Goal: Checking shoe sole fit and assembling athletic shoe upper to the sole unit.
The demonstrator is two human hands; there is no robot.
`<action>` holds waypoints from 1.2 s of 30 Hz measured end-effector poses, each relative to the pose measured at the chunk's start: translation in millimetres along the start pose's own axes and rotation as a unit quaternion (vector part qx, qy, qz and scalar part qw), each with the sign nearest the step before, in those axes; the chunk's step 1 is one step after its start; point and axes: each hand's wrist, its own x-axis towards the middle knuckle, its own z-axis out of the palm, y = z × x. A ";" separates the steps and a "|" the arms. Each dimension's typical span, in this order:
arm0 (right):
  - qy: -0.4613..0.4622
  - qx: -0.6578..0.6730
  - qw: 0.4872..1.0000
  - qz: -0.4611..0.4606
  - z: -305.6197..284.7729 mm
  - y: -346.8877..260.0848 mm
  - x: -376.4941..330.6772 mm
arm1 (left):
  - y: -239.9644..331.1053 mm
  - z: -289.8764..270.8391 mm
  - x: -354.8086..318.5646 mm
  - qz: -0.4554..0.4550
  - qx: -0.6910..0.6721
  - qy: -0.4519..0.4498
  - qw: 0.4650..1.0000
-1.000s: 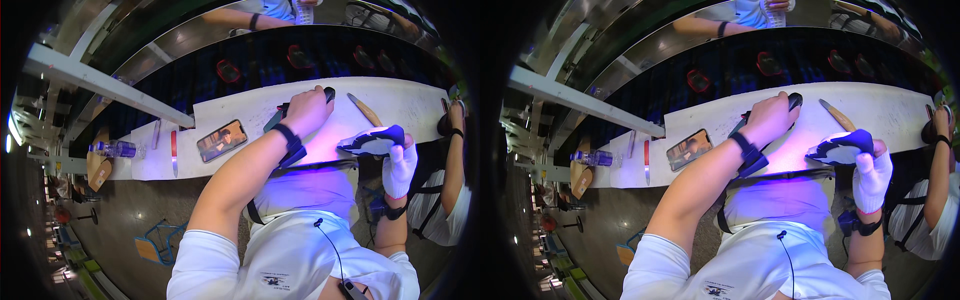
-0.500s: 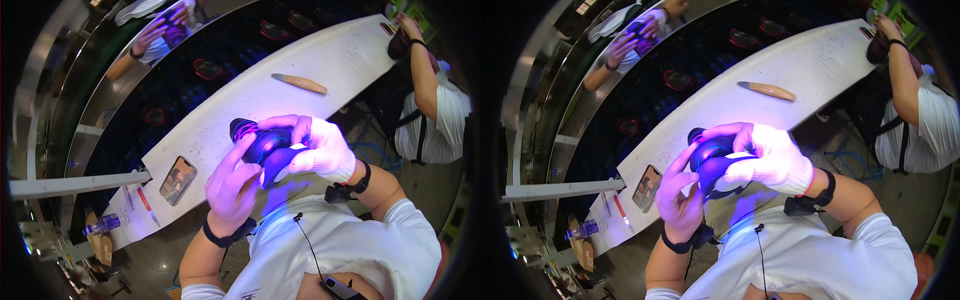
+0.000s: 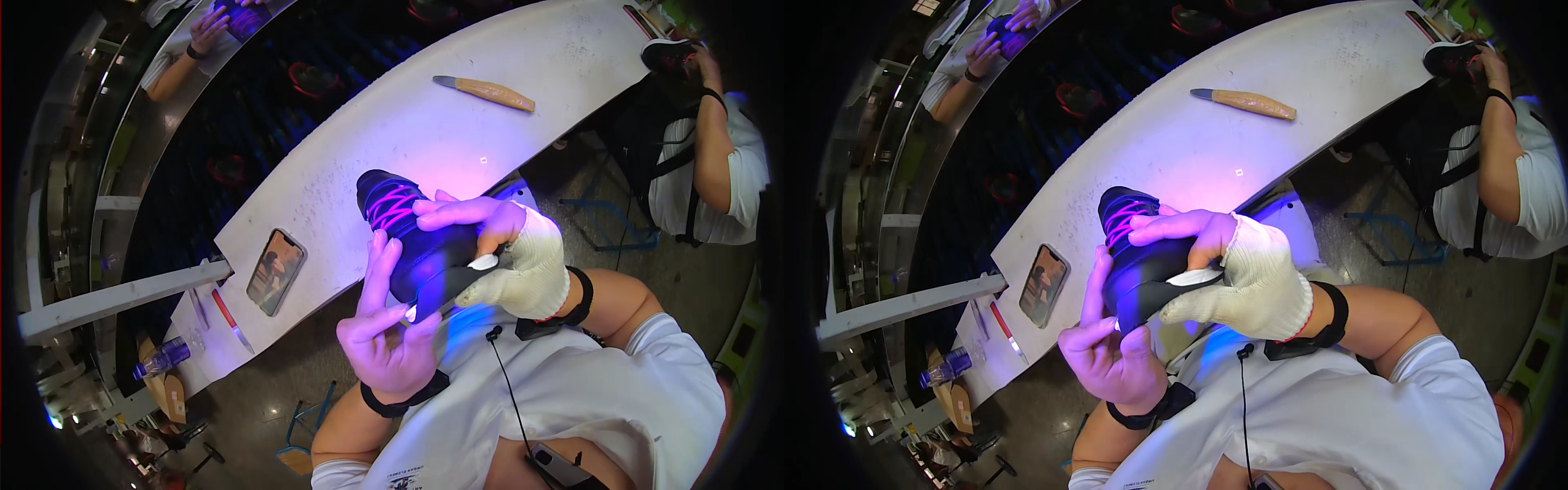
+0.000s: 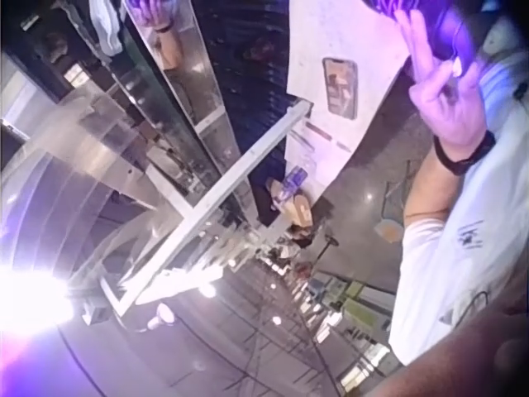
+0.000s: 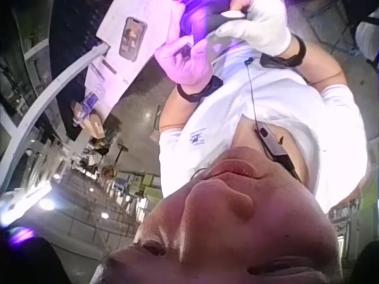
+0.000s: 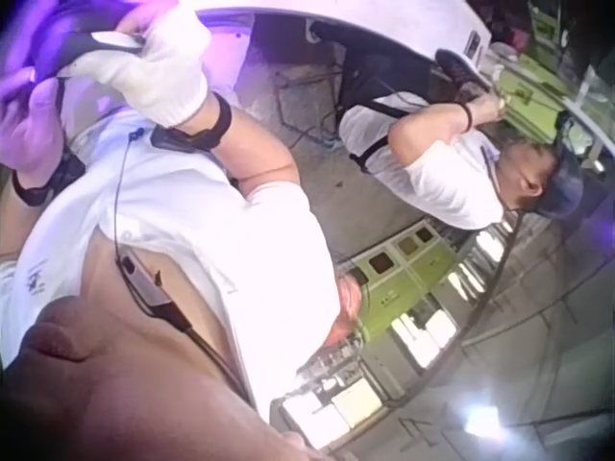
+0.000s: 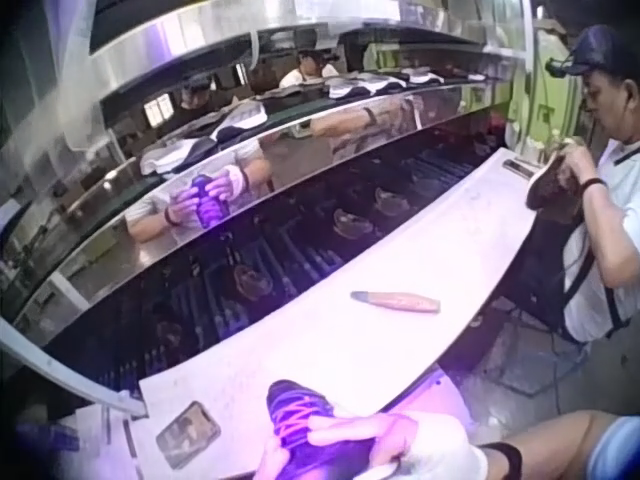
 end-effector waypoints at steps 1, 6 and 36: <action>0.002 0.003 1.000 0.003 1.6 0.5 -1.9 | 2.1 0.8 -0.9 -0.006 -0.045 0.014 0.999; -0.039 0.056 0.997 0.046 0.2 4.7 -6.6 | 11.4 -1.8 -3.0 -0.058 -0.124 0.062 0.989; -0.121 -0.237 0.955 -0.131 47.3 109.7 4.8 | 11.4 -146.7 22.1 -0.149 0.128 -0.178 0.964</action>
